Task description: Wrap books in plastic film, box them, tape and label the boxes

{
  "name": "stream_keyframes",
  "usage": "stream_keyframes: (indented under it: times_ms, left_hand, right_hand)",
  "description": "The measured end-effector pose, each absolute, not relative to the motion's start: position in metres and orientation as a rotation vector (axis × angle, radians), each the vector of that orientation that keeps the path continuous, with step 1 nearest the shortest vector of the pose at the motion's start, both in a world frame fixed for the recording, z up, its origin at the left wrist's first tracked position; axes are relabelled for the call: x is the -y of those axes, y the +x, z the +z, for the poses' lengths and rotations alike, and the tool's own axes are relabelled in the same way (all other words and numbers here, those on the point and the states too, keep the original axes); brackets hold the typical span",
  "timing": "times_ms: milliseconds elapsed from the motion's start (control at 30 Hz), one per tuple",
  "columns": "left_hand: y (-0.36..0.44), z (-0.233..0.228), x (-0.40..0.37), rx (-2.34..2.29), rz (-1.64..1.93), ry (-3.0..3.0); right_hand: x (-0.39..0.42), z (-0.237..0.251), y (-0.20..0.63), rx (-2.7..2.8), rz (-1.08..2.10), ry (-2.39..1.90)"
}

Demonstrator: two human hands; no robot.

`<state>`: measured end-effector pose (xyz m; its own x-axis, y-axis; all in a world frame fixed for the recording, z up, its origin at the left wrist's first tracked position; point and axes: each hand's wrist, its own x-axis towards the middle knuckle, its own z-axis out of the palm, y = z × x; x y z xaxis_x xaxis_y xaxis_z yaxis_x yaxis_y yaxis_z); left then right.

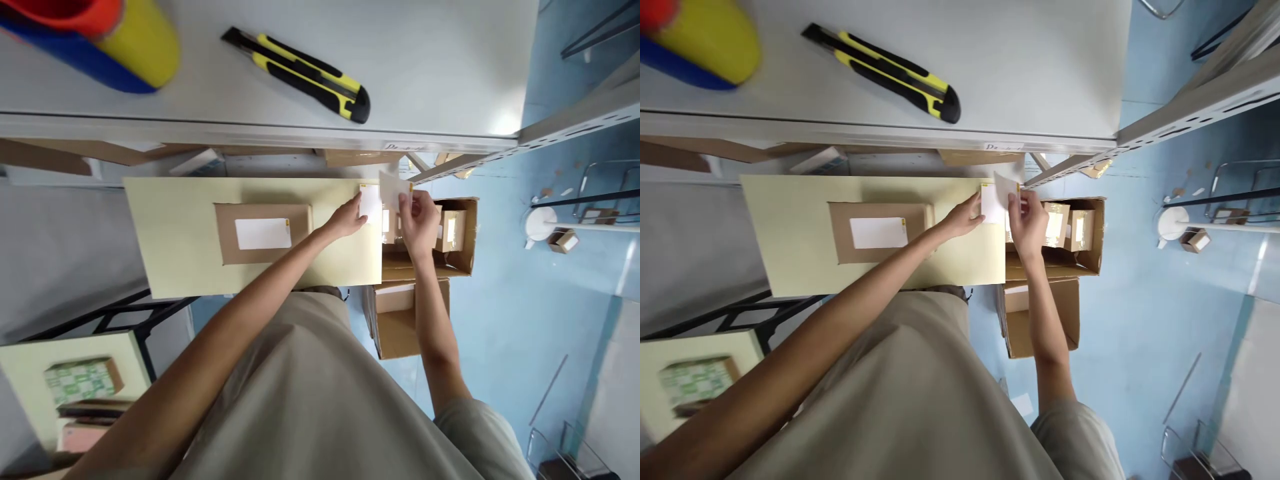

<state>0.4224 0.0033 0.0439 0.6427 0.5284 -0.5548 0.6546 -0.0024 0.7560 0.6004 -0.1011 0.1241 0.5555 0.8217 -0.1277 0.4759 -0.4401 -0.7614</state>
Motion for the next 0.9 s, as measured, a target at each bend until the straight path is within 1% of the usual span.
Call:
stream_keyframes:
  times_ms: [100,200,333,533,733,900]
  left_hand:
    - [0.341,0.085,0.011,-0.899,0.088,1.278]
    - [0.263,0.13,0.029,-0.954,0.202,1.121]
    - [0.208,0.169,0.049,-1.051,0.257,1.092]
    - [0.175,0.184,0.062,-1.137,0.376,1.134]
    - [0.126,0.197,0.062,-1.084,0.426,1.098]
    - [0.082,0.204,0.055,-1.01,0.459,1.1]
  right_hand:
    - [0.114,0.138,0.568,0.765,0.931,-1.887]
    - [0.116,0.141,0.541,0.639,1.122,-1.757]
    - [0.109,0.147,0.502,0.64,1.293,-1.682]
    - [0.104,0.168,0.449,0.726,1.374,-1.587]
    - [0.101,0.19,0.403,0.794,1.35,-1.594]
    - [0.095,0.195,0.359,0.899,1.275,-1.651]
